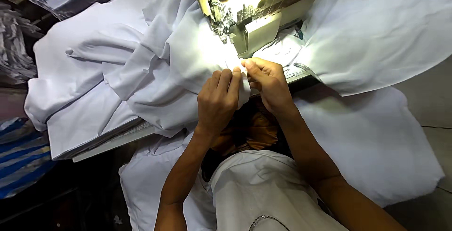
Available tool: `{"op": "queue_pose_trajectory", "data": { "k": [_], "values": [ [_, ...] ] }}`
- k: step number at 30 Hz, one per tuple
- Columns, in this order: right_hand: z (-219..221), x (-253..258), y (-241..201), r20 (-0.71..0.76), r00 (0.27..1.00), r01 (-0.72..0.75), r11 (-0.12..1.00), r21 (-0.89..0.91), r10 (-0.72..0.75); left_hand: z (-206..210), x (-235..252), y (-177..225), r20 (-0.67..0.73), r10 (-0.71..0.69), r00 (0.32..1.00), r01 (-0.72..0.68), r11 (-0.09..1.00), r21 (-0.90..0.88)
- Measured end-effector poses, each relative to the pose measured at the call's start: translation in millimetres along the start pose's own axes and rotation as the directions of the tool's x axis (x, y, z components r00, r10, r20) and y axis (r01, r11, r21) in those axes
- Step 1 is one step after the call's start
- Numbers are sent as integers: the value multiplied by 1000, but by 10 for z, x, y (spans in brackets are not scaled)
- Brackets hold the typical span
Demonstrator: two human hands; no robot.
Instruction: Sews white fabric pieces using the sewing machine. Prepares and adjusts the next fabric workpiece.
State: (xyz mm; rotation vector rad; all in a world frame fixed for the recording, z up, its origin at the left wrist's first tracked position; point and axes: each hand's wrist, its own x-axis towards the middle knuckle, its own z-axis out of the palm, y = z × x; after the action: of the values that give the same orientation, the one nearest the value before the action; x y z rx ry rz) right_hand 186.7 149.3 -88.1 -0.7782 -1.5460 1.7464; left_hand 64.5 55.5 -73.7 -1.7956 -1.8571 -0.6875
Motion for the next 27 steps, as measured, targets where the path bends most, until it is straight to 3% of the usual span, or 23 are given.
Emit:
{"op": "queue_pose_trajectory", "data": {
  "k": [4, 6, 9, 13, 16, 19, 21, 22, 24, 26, 27],
  "values": [
    [27, 59, -13, -2, 999, 40, 994, -99, -41, -69, -122, -165, 104, -6, 995, 20, 991, -136],
    [19, 79, -43, -21, 998, 60, 983, -172, -64, -223, -351, -468, 150, -163, 975, 182, 976, -120],
    [-18, 69, -78, -35, 996, 68, 970, -234, -78, -438, -870, -1177, 138, -426, 894, 420, 904, 76],
    [-46, 74, -85, -11, 995, 96, 958, -269, -103, -677, -1221, -1893, 123, -374, 919, 365, 927, 89],
    [-55, 88, -105, -5, 994, 104, 955, -277, -109, -1048, -1070, -2315, 127, -311, 942, 314, 949, -5],
    [-17, 94, -85, -2, 994, 104, 958, -267, -109, -1444, -668, -2995, 77, -314, 946, 318, 947, -46],
    [60, 83, -81, -2, 996, 87, 962, -257, -90, -1484, -274, -3316, 161, -371, 914, 381, 924, -32],
    [100, 75, -79, -6, 997, 78, 963, -256, -83, -1436, -56, -3375, 237, -359, 903, 362, 932, 36],
    [166, 50, -58, -31, 995, 79, 962, -263, -90, -1314, 347, -3102, 404, -346, 846, 288, 937, 200],
    [177, -3, -36, -43, 994, 85, 964, -251, -99, -1163, 572, -2482, 494, -382, 781, 280, 921, 270],
    [154, -23, -31, -25, 995, 83, 968, -238, -92, -1084, 602, -2076, 510, -330, 795, 251, 943, 219]
  ]
}}
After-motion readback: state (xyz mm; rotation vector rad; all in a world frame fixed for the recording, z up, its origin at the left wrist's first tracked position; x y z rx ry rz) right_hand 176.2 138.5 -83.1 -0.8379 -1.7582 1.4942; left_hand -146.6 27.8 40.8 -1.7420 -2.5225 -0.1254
